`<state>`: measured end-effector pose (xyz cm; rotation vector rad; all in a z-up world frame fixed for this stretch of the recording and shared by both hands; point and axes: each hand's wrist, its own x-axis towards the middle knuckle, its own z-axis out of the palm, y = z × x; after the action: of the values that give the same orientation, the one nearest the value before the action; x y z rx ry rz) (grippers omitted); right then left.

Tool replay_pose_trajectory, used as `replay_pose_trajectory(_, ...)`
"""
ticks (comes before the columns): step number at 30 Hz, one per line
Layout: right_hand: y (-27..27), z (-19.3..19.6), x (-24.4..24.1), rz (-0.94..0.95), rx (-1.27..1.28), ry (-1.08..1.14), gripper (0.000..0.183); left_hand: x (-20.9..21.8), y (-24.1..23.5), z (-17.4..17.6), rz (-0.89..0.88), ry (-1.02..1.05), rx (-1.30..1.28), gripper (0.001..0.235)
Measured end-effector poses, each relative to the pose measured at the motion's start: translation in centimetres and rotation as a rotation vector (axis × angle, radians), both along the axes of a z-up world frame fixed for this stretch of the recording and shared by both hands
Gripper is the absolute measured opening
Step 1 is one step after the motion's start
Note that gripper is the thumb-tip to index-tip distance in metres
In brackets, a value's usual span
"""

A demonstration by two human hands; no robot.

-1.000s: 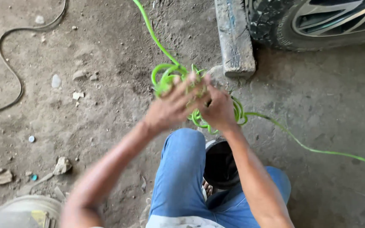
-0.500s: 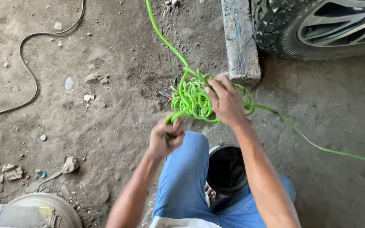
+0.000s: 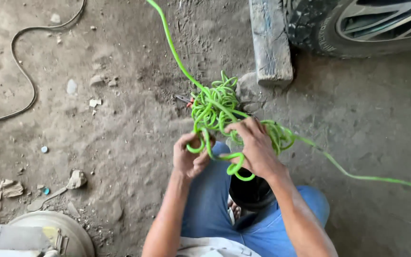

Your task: The person sits on the floor and untangles a green coiled cable. They then stand up, pick up pliers, and walk to a car bumper to place the tools on it. The person moves to a tool cabinet, opens a drawer, and retrieves a wrench before walking back to the work area.

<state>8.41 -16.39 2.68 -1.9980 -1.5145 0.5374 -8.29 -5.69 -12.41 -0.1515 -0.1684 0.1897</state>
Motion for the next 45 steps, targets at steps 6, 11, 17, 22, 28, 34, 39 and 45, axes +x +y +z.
replay_pose_trajectory(6,-0.7,-3.6,0.2,-0.171,0.088,-0.046,0.033,6.3,1.7,1.6,0.369,0.958,0.568,0.034)
replay_pose_trajectory(11,-1.2,-5.8,-0.3,-0.122,0.162,-0.138,0.025,8.8,0.0,1.6,0.705,1.061,1.505,0.041)
replay_pose_trajectory(17,-2.4,-6.1,-1.5,-0.097,0.162,-0.111,0.038,8.6,0.0,3.2,0.365,0.886,0.727,0.037)
replay_pose_trajectory(22,-2.8,-6.3,-3.5,0.042,-0.068,-0.245,0.054,10.8,4.1,5.1,0.247,0.995,1.579,0.032)
replay_pose_trajectory(28,-1.8,-8.4,-6.9,-0.071,-0.245,-0.555,0.066,13.4,5.7,4.9,0.297,0.975,2.017,0.045)
replay_pose_trajectory(34,-6.6,-5.9,-3.0,0.047,-0.122,-0.289,0.044,13.1,9.7,10.0,0.456,0.826,0.916,0.035)
replay_pose_trajectory(39,-1.1,-0.2,5.1,-0.225,0.198,-0.424,0.087,12.4,10.4,9.9,0.405,0.54,0.467,0.029)
replay_pose_trajectory(45,-7.6,-10.0,11.4,-0.235,-0.594,0.015,0.039,6.8,21.6,9.0,0.739,0.487,0.556,0.03)
